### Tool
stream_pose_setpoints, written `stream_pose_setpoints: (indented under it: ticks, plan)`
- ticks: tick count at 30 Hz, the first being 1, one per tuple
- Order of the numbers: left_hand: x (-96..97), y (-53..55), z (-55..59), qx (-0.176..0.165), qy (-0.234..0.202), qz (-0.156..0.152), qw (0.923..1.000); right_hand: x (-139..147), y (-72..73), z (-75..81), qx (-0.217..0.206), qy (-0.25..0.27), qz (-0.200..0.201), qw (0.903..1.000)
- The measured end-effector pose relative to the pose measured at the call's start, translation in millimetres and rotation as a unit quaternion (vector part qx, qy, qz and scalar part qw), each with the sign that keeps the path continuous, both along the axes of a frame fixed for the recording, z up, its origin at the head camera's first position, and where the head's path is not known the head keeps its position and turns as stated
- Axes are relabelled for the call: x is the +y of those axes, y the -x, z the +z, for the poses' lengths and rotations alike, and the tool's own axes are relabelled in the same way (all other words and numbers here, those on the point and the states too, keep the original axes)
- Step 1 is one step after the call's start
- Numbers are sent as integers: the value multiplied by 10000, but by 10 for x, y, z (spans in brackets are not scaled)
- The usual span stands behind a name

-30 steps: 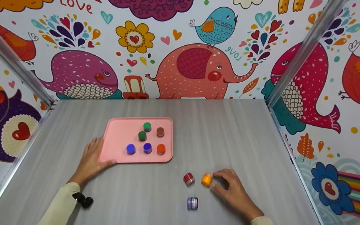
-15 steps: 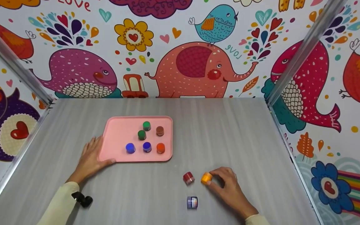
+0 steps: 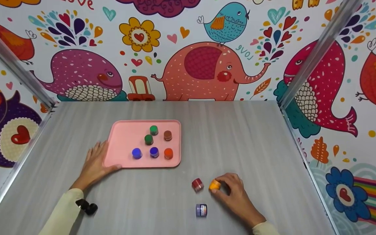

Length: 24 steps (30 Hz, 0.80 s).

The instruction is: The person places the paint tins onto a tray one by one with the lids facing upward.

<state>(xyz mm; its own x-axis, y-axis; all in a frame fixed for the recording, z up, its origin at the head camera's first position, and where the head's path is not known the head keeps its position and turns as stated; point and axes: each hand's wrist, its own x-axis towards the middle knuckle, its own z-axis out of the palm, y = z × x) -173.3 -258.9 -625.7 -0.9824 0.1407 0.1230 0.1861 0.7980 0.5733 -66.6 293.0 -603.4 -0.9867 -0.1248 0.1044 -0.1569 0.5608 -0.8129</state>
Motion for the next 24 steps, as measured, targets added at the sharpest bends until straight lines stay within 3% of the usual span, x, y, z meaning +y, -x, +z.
stream_pose_setpoints:
  ticks: [9, 16, 20, 24]
  plan:
    - [2, -5, -11, 36, -60, -26, 10000, -51, 7, 16, -103, 23, -38, 9999]
    - [-1, 1, -10, 137, -30, -14, 9999, -69, 122, 52, -212, -102, -113, 9997]
    - [3, -1, -18, 163, -16, 19, 9999, -85, 218, 98, -184, -59, 93, 9998]
    - [18, -6, -18, 133, -39, 8, 9999, -126, 340, 134, 145, -24, 381, 9992]
